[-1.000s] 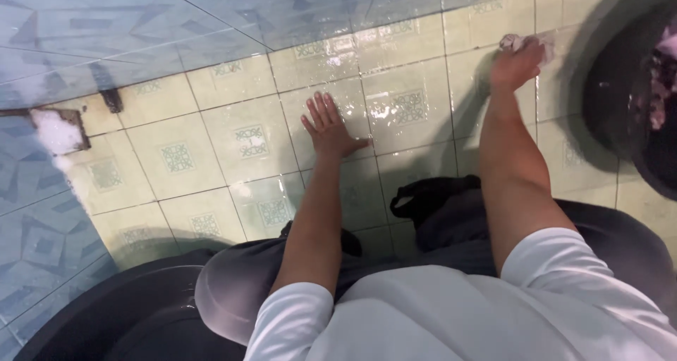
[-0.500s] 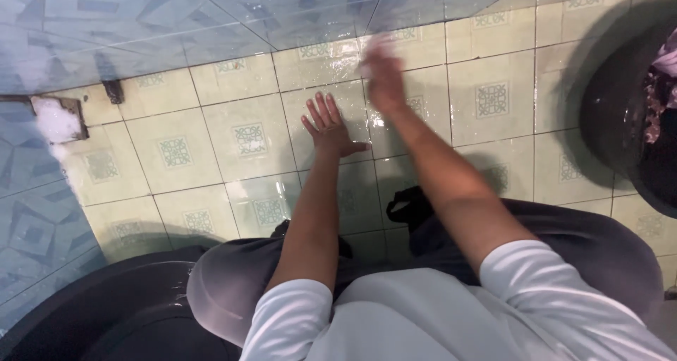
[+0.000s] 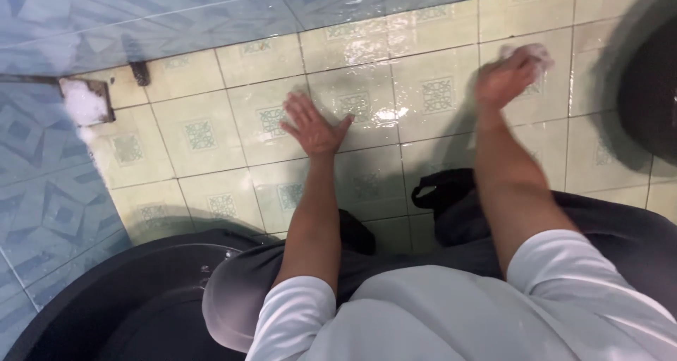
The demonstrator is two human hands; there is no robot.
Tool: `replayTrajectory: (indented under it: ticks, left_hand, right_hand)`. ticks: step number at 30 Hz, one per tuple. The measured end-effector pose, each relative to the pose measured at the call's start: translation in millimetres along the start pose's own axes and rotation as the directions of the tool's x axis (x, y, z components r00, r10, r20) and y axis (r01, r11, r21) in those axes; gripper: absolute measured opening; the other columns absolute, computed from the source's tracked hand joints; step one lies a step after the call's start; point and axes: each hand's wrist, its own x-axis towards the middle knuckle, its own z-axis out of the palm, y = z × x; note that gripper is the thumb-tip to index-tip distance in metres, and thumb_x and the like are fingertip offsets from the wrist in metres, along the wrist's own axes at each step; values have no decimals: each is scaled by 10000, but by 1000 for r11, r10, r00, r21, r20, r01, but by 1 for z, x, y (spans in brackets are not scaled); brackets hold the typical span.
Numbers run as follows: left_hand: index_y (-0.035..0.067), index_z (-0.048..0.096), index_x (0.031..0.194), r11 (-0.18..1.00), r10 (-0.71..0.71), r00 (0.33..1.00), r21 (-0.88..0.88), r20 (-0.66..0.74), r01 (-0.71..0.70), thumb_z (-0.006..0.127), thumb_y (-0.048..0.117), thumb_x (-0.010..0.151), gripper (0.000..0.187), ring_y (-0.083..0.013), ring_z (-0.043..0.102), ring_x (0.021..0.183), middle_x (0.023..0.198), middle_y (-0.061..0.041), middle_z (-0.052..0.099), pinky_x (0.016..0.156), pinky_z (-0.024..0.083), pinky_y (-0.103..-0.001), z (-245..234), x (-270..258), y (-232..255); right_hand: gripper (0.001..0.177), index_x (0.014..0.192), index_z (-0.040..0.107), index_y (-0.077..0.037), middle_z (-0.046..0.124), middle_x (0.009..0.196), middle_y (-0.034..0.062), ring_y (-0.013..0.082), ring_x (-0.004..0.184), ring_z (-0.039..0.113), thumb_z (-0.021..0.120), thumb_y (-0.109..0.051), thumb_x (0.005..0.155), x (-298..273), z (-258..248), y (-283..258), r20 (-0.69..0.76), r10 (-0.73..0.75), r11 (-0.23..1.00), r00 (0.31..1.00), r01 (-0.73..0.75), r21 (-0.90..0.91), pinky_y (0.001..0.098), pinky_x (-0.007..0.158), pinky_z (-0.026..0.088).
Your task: The person rinses their hands and a dipper in a water basin, then cleans the tiled bathroom floor by scrubbing it with a cloth and scraping it with a putty knife.
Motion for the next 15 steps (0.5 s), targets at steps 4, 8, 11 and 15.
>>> replayTrajectory:
  ticks: [4,8,11,15]
  left_hand:
    - [-15,-80,1586,981,-185,967,-24,173,192,743,841,676,1496,-403,-120,1570,1702,-214,-86,1235,-26,-643,-28,5,4]
    - [34,-112,1607,987,-158,940,55,302,149,835,705,661,1497,-385,-113,1577,1719,-174,-110,1267,45,-544,-39,23,-5]
    - [83,-113,1628,995,-96,921,70,377,75,888,618,645,1502,-355,-90,1594,1735,-136,-102,1277,97,-511,-37,23,-26]
    - [131,-108,1643,997,-52,921,71,386,27,894,587,648,1483,-341,-79,1599,1739,-117,-100,1270,104,-512,-33,34,-42]
  right_hand:
    - [314,1236,632,15,610,1269,218,430,1202,555,550,-59,942,-74,-23,-111,47,-234,849,971,180,497,540,1079,405]
    - [477,1292,634,28,607,1321,229,433,1197,532,535,-27,828,-122,-47,-211,143,-602,664,786,393,636,540,1000,413]
    - [490,1293,641,2,595,1356,233,434,1230,531,576,-49,810,-131,-42,-253,97,-840,379,535,448,810,563,1016,408]
    - [338,1174,685,-113,673,1277,97,299,1176,630,534,-26,884,-105,5,-273,249,-887,333,389,165,928,401,1043,521]
